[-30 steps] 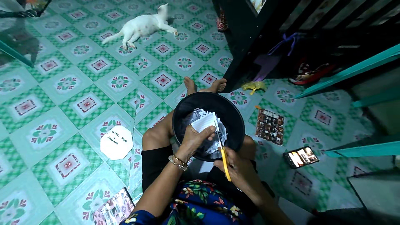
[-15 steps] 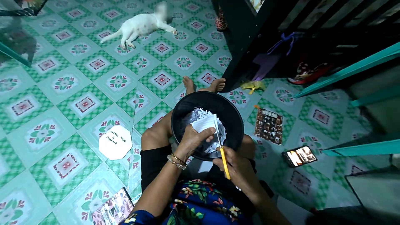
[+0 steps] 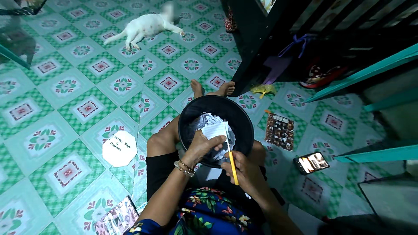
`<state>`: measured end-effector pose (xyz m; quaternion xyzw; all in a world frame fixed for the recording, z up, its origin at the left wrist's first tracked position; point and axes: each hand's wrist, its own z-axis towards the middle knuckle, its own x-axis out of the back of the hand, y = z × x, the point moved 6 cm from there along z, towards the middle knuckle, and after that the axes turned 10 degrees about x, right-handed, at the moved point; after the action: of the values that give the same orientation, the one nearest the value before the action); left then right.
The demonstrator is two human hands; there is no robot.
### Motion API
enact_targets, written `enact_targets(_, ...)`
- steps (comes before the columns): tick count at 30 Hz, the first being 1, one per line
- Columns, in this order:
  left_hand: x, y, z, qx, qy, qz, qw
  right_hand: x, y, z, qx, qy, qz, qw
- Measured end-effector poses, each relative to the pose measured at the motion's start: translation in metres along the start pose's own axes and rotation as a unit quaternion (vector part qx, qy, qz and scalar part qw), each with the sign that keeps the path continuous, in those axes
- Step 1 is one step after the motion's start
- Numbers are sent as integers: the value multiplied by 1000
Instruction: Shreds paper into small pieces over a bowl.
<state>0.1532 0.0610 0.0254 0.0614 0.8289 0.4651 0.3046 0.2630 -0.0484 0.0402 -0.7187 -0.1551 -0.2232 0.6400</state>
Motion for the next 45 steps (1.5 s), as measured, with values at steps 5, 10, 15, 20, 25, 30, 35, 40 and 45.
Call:
enact_targets(5,0,0,-1,12,3,8,1000,0,-3,3,39,29,-2,999)
enact_targets(10,-2,-1,-1,34,-11,6,999,0,-4,5,0,-1,32,999)
enact_targets(15,-2,-2,-1,38,-19,5,999,3,-5,9,-9,0,28,1000)
enact_targets(20,-3,-3,0,46,-18,3,999,5,-4,12,-32,-17,35,999)
enact_targets(25,1,0,1,34,16,-41,998,10,-3,6,-13,-19,66,998)
enact_targets(30,3,1,1,38,34,-52,997,16,10,-11,-64,-82,46,994)
enact_targets(35,1,1,0,42,28,-47,998,15,10,-15,-75,-107,-8,991)
enact_targets(40,1,2,-1,46,26,-47,998,11,6,-11,-58,-107,-43,992)
enact_targets(45,4,2,1,35,44,-75,996,14,4,-15,-68,-120,-61,989)
